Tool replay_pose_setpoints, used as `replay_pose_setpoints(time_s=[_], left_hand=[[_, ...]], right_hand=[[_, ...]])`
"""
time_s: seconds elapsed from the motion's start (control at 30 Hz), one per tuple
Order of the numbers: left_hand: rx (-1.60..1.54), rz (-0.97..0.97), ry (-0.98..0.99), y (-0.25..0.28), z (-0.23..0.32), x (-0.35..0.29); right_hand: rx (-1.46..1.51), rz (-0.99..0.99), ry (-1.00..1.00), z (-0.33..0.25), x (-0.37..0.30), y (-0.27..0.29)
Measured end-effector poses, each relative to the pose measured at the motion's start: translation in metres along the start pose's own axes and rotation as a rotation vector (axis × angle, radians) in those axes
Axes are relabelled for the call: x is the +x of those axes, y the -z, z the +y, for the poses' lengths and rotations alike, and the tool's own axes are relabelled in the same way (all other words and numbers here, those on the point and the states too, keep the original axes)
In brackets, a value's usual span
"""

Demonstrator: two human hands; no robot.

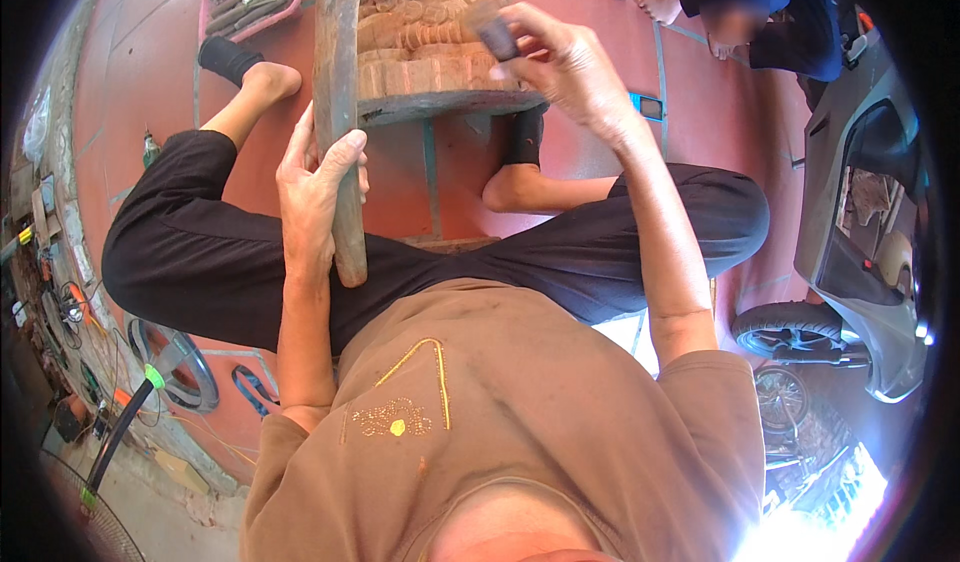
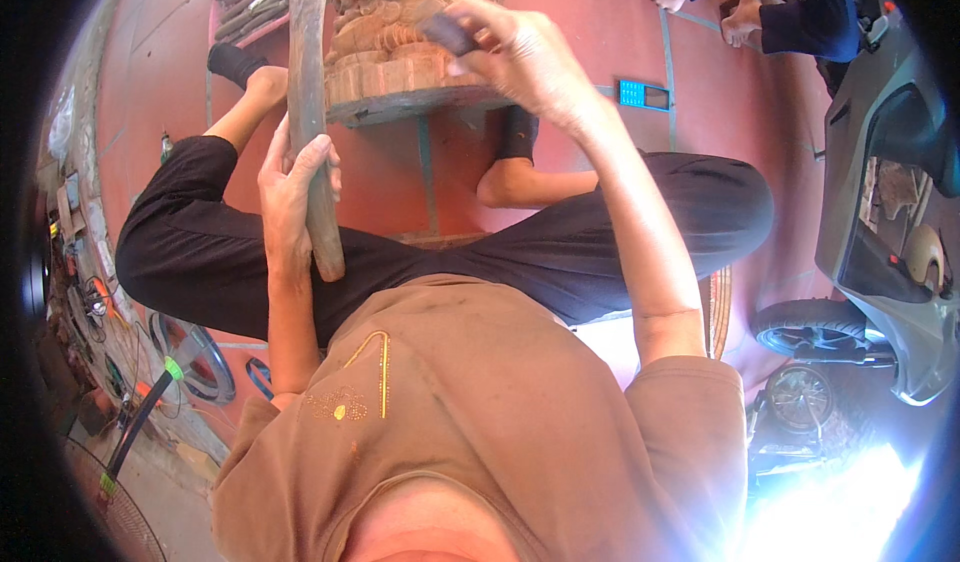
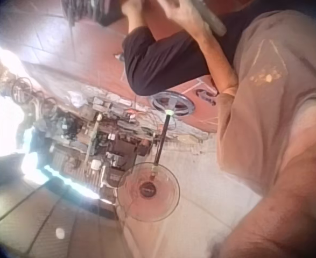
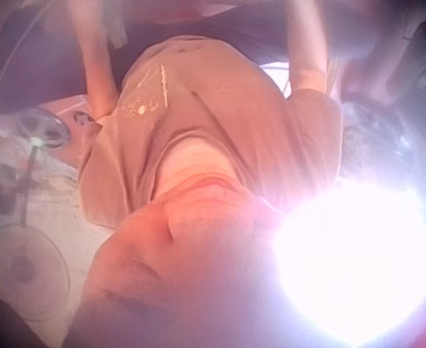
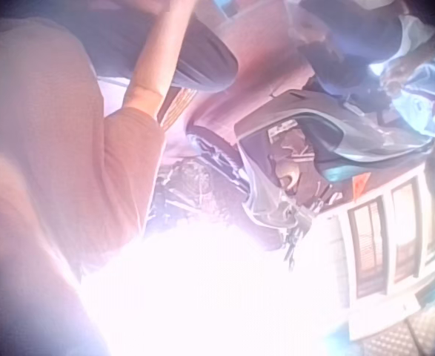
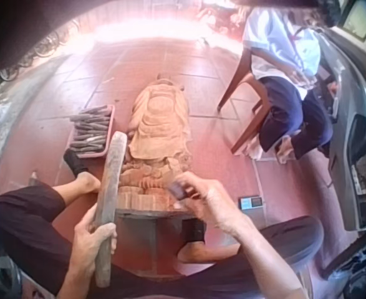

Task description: The person sits on the floor and carves a wooden sculpture using a chisel and mallet. They repeatedly position the chisel on the wood and strike it with the mallet to shape the piece.

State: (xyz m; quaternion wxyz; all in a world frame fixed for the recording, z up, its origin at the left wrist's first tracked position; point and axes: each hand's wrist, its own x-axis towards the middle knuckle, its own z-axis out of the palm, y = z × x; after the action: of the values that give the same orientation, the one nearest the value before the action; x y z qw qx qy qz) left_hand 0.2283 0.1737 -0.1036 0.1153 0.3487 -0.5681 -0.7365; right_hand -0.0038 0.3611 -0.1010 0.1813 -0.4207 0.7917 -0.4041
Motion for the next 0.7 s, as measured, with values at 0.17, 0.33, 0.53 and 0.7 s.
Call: replay_pose_setpoints(time_s=[0.17, 0.33, 0.53, 0.7], left_hand=[[-0.003, -0.023, 0.032, 0.003, -0.008, 0.001], [-0.083, -0.031, 0.030, -0.002, -0.008, -0.002], [-0.087, -0.056, 0.020, -0.004, -0.014, -0.003], [-0.089, -0.058, 0.026, -0.009, -0.021, -0.006]], right_hand=[[-0.539, 0.127, 0.259, -0.028, -0.028, -0.057], [-0.547, 0.299, 0.276, -0.014, -0.044, -0.100], [-0.445, 0.423, 0.282, -0.010, -0.041, -0.108], [-0.414, 0.425, 0.257, -0.001, -0.040, -0.102]])
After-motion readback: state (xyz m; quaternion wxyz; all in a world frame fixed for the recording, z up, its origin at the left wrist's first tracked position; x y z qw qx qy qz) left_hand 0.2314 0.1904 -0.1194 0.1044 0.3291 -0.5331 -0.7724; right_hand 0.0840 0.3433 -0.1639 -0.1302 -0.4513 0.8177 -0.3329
